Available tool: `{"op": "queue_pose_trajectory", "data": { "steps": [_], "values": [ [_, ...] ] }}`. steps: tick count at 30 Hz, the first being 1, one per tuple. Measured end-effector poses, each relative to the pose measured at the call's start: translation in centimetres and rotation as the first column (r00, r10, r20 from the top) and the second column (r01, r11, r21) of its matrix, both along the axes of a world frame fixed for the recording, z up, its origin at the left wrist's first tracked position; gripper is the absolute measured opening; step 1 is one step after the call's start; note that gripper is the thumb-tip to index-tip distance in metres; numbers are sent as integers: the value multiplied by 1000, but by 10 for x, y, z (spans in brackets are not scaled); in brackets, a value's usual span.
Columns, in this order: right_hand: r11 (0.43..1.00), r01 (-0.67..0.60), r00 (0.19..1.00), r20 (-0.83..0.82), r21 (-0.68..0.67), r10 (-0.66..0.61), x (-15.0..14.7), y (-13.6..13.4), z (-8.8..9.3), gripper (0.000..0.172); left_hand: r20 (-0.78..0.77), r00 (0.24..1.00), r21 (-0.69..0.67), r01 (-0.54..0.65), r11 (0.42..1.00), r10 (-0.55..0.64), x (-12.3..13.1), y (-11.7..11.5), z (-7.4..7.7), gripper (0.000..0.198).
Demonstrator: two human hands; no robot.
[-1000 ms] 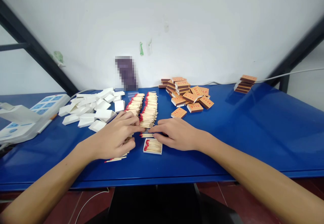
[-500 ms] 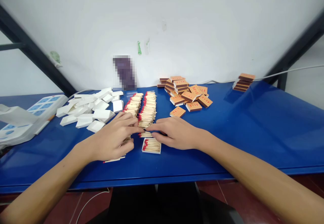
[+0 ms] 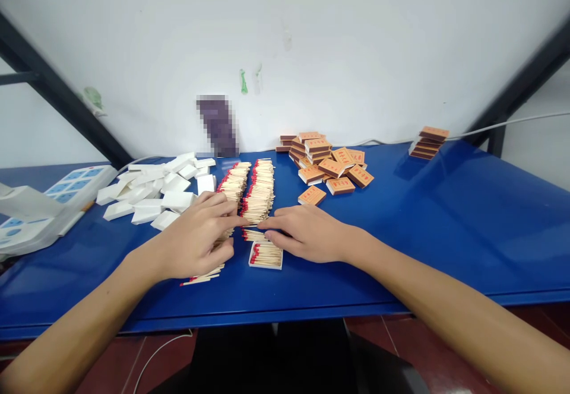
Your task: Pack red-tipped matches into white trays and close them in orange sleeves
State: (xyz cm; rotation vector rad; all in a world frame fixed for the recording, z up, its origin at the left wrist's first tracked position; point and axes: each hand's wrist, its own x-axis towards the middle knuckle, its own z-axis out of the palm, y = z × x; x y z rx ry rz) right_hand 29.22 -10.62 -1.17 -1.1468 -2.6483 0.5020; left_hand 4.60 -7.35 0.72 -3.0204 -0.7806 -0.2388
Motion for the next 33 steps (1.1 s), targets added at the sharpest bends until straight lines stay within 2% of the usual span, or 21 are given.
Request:
{"op": "queue_pose_trajectory", "data": {
  "steps": [13,33],
  "values": [
    [1000,7,1000,0,15,-7,0,-1,1,39,-1,1000,-24,-5,1000,5,-1,-2,2,37],
    [1000,-5,1000,-15,2,5,0,0,-2,41,-19,1000,-49,-6,999,5,-1,-2,2,30]
  ]
}}
